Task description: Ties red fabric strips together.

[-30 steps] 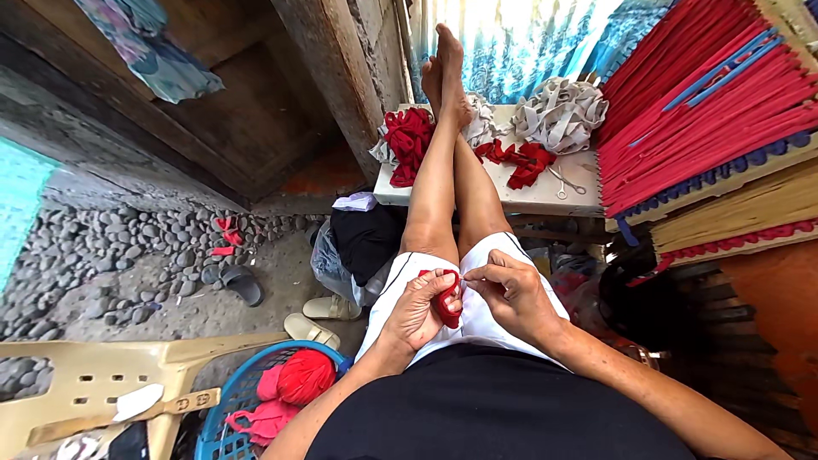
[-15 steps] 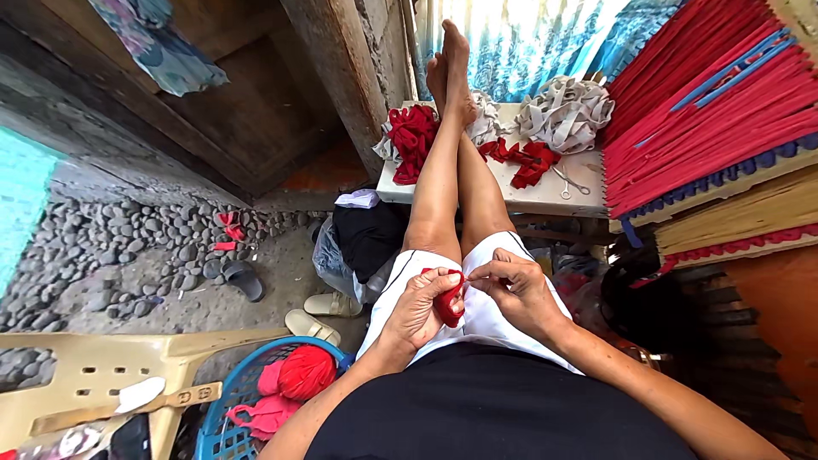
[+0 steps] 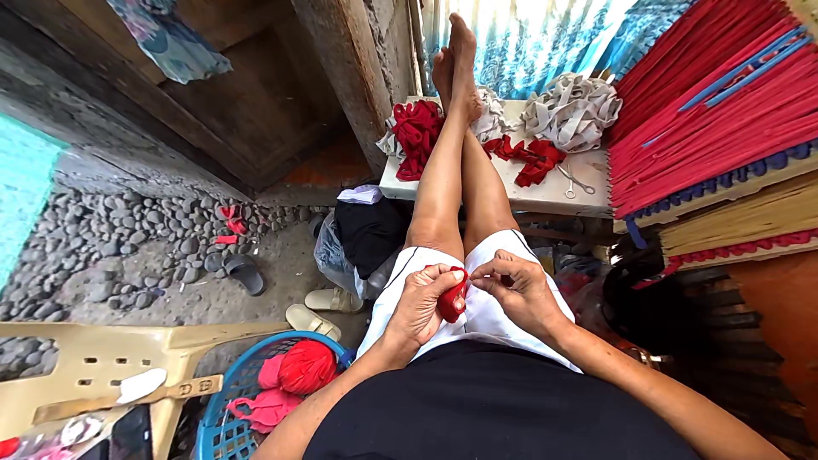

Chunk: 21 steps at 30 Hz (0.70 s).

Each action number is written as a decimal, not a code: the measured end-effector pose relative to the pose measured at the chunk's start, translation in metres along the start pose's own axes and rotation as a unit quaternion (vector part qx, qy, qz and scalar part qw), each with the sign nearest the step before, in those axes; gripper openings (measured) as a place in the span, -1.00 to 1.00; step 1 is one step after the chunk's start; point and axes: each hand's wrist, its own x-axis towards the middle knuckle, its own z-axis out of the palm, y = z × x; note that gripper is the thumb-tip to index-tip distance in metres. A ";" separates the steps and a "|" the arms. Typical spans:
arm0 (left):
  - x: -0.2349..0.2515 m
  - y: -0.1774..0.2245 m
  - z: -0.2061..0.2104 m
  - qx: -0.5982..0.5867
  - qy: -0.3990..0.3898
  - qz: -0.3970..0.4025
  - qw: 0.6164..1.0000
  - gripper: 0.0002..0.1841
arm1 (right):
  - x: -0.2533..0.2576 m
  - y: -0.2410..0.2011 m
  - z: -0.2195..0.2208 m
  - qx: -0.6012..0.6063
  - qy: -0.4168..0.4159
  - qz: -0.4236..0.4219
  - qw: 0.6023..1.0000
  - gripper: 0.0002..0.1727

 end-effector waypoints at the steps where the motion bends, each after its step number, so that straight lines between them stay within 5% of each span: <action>1: 0.000 0.000 0.000 -0.002 0.001 -0.001 1.000 -0.87 | 0.000 0.001 0.001 0.005 0.001 0.005 1.000 -0.95; 11: -0.001 0.006 0.000 -0.016 -0.003 -0.032 0.999 -0.86 | 0.001 0.007 0.003 -0.096 0.032 -0.190 0.977 -0.74; 21: -0.003 0.009 0.001 -0.037 -0.014 -0.061 0.997 -0.89 | 0.000 0.011 0.004 -0.072 0.051 -0.215 0.973 -0.82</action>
